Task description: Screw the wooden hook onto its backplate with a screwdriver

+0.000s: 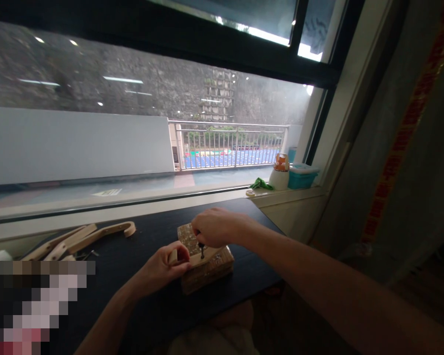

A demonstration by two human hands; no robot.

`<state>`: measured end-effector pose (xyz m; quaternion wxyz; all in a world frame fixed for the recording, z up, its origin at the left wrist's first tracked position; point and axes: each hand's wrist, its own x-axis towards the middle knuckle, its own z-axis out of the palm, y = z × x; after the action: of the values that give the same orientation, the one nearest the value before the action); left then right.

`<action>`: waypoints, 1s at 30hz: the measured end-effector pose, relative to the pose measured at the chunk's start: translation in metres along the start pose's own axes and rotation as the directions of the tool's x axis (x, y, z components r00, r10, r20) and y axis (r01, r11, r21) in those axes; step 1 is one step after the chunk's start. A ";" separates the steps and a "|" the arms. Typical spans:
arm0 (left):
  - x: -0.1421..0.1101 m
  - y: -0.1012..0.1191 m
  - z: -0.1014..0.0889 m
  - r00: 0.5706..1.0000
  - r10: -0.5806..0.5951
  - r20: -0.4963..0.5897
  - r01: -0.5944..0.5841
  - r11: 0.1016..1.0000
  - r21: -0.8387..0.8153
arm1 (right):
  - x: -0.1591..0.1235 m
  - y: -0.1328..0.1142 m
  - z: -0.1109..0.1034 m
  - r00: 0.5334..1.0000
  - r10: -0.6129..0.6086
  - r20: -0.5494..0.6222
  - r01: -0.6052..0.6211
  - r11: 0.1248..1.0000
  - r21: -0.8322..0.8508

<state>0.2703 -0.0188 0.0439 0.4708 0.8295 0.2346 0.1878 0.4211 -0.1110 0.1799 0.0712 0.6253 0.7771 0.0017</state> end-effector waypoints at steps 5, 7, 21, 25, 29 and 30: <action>0.000 0.000 0.000 1.000 0.016 0.002 -0.016 1.000 0.003 | 0.002 0.001 0.012 0.994 0.098 -0.045 -0.098 0.995 0.000; 0.000 -0.001 0.000 1.000 0.012 -0.002 -0.012 1.000 0.006 | 0.005 0.001 0.013 0.989 0.138 -0.048 -0.138 0.990 -0.004; 0.000 -0.003 -0.001 1.000 0.014 -0.014 -0.014 0.999 0.047 | 0.001 0.006 -0.006 1.000 0.011 0.020 -0.010 1.000 -0.022; 0.000 -0.005 -0.001 1.000 0.024 -0.010 -0.024 0.999 0.027 | 0.000 0.006 0.001 0.999 0.040 0.002 -0.040 0.999 -0.019; 0.001 -0.007 0.000 0.999 0.033 -0.001 -0.033 0.999 0.028 | 0.000 0.004 0.004 0.996 0.092 -0.016 -0.093 0.995 -0.026; 0.001 -0.006 0.000 0.999 0.034 0.001 -0.034 0.999 0.032 | 0.000 0.003 0.004 0.994 0.104 -0.021 -0.104 0.994 -0.030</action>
<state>0.2696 -0.0150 0.0387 0.4541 0.8409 0.2233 0.1917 0.4242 -0.1104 0.1758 0.0735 0.6636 0.7441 0.0236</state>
